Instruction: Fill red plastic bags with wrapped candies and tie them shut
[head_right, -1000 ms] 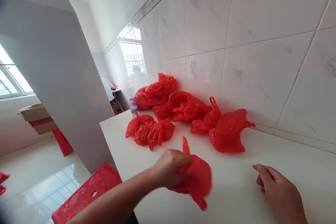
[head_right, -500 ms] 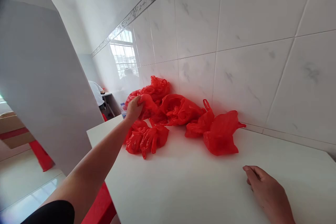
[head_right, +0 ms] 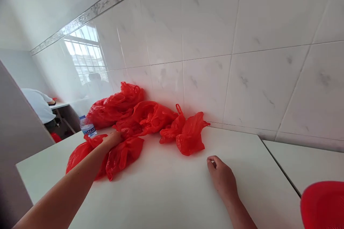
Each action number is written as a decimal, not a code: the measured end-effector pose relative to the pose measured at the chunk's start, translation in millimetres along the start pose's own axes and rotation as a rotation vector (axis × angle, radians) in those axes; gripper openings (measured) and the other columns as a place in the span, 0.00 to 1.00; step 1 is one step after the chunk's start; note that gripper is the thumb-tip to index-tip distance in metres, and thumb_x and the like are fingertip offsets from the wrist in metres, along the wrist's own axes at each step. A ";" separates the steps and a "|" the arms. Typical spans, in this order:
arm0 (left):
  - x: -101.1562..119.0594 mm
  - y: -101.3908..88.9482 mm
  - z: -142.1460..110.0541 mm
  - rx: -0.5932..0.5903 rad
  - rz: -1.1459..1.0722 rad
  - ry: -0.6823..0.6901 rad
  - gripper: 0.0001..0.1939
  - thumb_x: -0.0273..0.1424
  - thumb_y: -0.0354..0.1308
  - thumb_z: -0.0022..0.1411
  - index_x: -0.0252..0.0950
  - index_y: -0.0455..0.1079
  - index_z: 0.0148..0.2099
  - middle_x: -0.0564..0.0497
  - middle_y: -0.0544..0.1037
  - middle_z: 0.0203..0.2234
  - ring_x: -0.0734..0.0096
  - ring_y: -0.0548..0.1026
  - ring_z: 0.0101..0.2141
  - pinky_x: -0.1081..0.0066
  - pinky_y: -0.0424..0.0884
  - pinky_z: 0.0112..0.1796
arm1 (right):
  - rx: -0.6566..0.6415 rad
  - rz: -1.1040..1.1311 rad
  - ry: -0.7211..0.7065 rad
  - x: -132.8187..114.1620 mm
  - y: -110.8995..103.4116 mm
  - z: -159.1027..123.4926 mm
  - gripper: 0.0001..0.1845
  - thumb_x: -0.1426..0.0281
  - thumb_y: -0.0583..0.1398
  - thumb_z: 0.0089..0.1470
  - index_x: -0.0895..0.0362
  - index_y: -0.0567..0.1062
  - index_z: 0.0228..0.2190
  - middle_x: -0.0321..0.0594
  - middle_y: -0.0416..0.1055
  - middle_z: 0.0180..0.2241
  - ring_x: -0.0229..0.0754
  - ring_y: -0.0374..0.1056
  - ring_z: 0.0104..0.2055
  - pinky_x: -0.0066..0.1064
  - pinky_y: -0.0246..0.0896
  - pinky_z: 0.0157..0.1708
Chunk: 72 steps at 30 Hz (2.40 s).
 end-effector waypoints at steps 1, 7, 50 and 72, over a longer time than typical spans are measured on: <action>7.9 -3.3 1.4 0.027 -0.001 0.004 0.12 0.33 0.56 0.60 0.32 0.69 0.45 0.45 0.72 0.43 0.57 0.71 0.45 0.54 0.69 0.45 | 0.066 -0.034 -0.042 -7.3 -2.9 -0.1 0.19 0.57 0.48 0.55 0.52 0.71 0.42 0.40 0.72 0.38 0.43 0.68 0.34 0.32 0.60 0.29; 127.6 24.6 -22.1 0.078 -0.190 0.258 0.12 0.30 0.51 0.58 0.37 0.70 0.44 0.45 0.72 0.45 0.59 0.69 0.49 0.59 0.62 0.52 | 0.156 -0.190 -0.520 -77.8 17.7 -16.4 0.33 0.63 0.53 0.54 0.59 0.57 0.60 0.49 0.54 0.61 0.50 0.48 0.63 0.42 0.47 0.58; 272.1 129.2 -153.5 -0.329 -1.028 0.295 0.08 0.27 0.54 0.53 0.42 0.71 0.35 0.47 0.73 0.40 0.59 0.69 0.45 0.62 0.65 0.47 | -0.080 0.894 -0.003 -36.5 -8.7 -36.5 0.36 0.42 0.42 0.55 0.57 0.73 0.40 0.38 0.68 0.22 0.38 0.60 0.19 0.28 0.50 0.19; 254.1 150.8 -154.9 -0.431 -0.301 0.300 0.17 0.35 0.48 0.61 0.41 0.63 0.52 0.50 0.75 0.25 0.62 0.72 0.26 0.69 0.59 0.29 | 0.004 1.538 0.114 20.0 -23.5 -17.7 0.15 0.64 0.68 0.38 0.52 0.73 0.31 0.37 0.74 0.32 0.41 0.69 0.34 0.29 0.66 0.29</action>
Point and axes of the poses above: each hand's wrist, its own z-axis towards the middle knuckle, its own y-axis out of the palm, x = y × z, the point moved 8 cm from there along z, towards the middle knuckle
